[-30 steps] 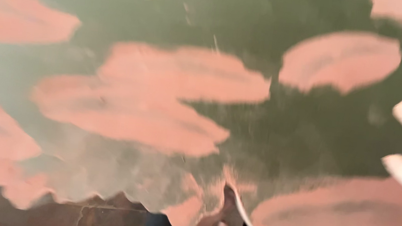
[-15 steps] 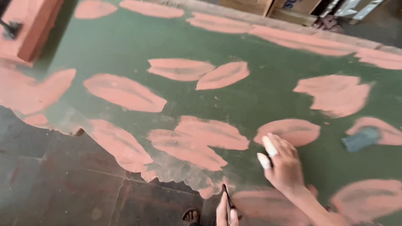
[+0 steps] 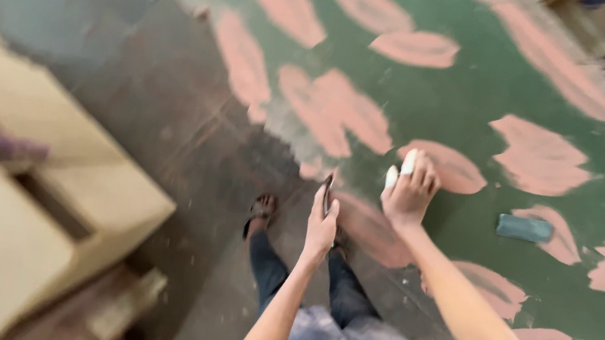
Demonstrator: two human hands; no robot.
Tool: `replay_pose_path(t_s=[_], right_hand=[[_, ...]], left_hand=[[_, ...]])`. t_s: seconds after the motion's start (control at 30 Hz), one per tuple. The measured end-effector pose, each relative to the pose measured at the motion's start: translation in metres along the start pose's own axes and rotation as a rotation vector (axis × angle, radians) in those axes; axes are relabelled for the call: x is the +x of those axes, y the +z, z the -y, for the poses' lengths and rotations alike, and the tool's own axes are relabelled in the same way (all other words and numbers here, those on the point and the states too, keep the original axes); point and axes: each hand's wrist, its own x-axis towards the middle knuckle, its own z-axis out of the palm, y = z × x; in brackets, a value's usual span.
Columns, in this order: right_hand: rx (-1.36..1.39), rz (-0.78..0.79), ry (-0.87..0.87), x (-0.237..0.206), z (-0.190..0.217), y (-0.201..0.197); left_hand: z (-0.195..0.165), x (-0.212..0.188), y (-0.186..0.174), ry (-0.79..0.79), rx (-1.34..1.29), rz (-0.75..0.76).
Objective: The person sands the surface and edges of a large wooden tabletop using a sanding block. They move around the table to reach different areas, focusing on smoothing the pink filler patches and the scalloped edge.
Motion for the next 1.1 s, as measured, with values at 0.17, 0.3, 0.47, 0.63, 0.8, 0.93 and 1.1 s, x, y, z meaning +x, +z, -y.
replay_pose_path(t_s=[0.17,0.3,0.47,0.63,0.8,0.93,1.1], right_hand=[[-0.030,-0.004,-0.070,0.008,0.010,-0.016],[-0.034,-0.009,-0.060,0.010,0.017,-0.022],[-0.062,-0.047,-0.114,0.008,0.018,-0.021],[-0.044,0.008,-0.113,0.006,0.016,-0.016],[-0.076,0.012,-0.124,0.005,0.016,-0.012],[-0.081,0.030,-0.104,0.004,0.016,-0.009],[-0.081,0.022,-0.129,0.002,0.014,-0.004]], left_hand=[[0.001,-0.007,0.011,0.135,0.030,-0.056],[-0.006,-0.019,0.019,0.018,-0.169,-0.090],[0.003,-0.033,0.030,0.204,-0.316,-0.092],[0.027,-0.022,0.032,0.268,-0.115,-0.168],[0.026,-0.021,0.030,0.336,-0.102,-0.138],[0.025,-0.041,0.049,0.301,-0.085,-0.203],[0.042,-0.052,0.075,0.273,-0.074,-0.345]])
